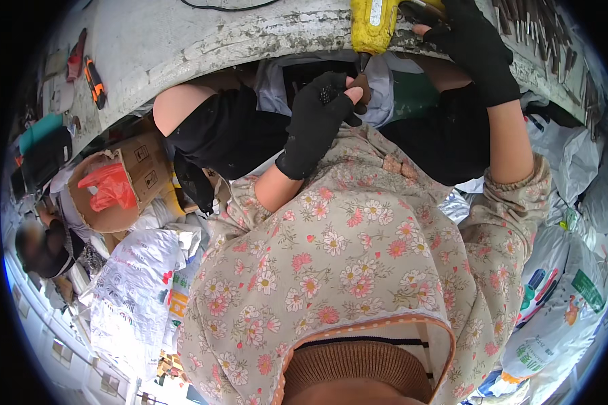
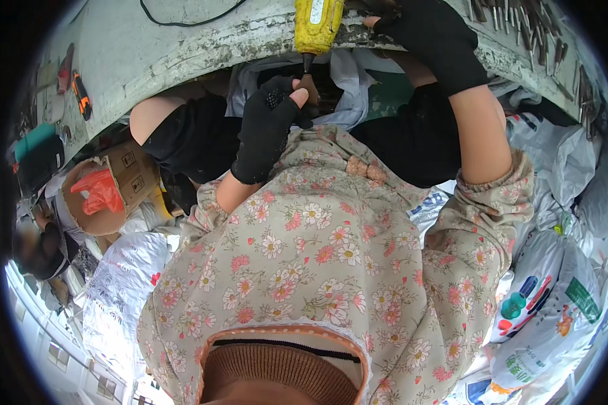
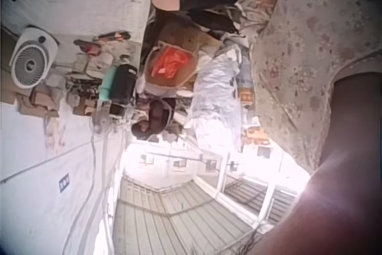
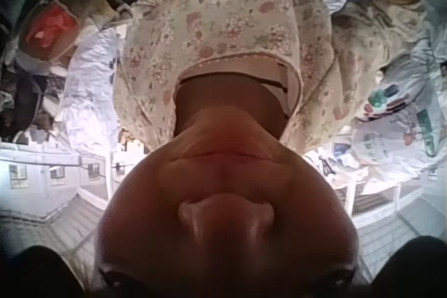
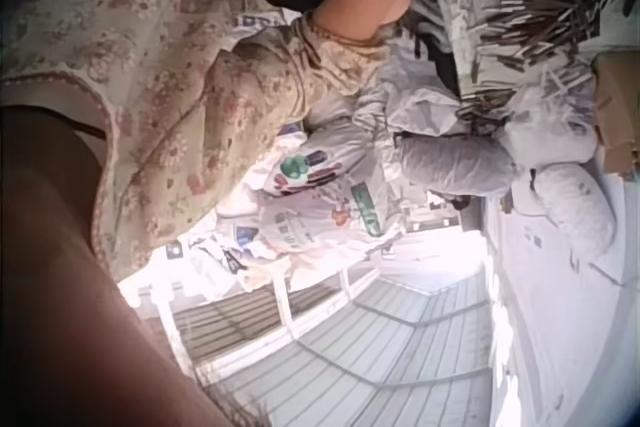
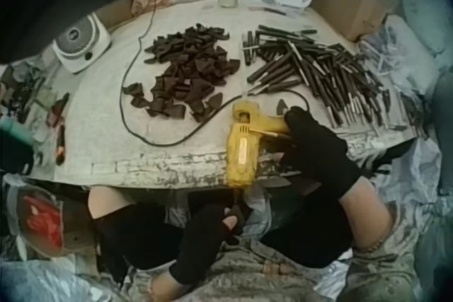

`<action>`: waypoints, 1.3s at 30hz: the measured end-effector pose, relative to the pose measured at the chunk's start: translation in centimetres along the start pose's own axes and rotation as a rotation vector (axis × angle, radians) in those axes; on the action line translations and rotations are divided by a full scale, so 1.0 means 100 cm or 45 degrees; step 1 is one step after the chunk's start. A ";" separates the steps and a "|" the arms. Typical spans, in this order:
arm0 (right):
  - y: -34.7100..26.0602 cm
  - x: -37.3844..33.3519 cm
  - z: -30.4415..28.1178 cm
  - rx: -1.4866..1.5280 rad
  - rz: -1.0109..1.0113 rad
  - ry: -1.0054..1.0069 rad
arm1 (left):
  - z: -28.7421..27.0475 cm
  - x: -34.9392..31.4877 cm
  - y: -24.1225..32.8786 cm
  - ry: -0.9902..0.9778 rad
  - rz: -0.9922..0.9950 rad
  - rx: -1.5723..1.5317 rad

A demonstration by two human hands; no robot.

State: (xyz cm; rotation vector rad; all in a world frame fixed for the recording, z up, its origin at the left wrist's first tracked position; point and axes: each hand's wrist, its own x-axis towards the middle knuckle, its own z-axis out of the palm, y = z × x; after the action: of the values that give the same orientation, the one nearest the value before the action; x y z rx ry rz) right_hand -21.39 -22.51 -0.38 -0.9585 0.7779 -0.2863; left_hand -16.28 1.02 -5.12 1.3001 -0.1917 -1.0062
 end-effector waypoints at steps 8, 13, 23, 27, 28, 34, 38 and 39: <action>-0.011 0.018 -0.040 -2.172 -1.580 -0.132 | 0.010 0.004 0.008 0.049 -0.004 -0.019; -0.005 0.029 -0.048 -1.886 -1.375 -0.189 | 0.006 0.002 0.007 0.085 -0.026 0.042; 0.036 -0.059 0.001 -1.289 -1.003 -0.113 | 0.003 -0.006 0.024 0.176 -0.206 -0.477; 0.041 -0.111 0.010 -1.195 -0.714 -0.355 | -0.009 0.005 0.019 -0.129 -0.285 -0.927; 0.038 -0.118 0.012 -1.186 -0.713 -0.366 | -0.010 0.004 0.020 -0.116 -0.281 -0.923; 0.024 -0.128 0.021 -1.281 -0.606 -0.480 | -0.001 -0.008 0.039 0.007 -0.482 -0.651; 0.016 -0.129 0.022 -1.402 -0.507 -0.564 | -0.005 -0.011 0.036 0.177 -0.248 -0.272; 0.014 -0.129 0.022 -1.449 -0.522 -0.588 | -0.007 -0.010 0.035 0.056 0.012 -0.037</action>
State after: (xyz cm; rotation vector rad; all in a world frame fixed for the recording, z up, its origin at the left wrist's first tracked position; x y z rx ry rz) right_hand -29.01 -13.33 5.24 -2.1745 0.2508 0.0697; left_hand -14.63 1.99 -1.93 1.2925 -0.1494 -0.9682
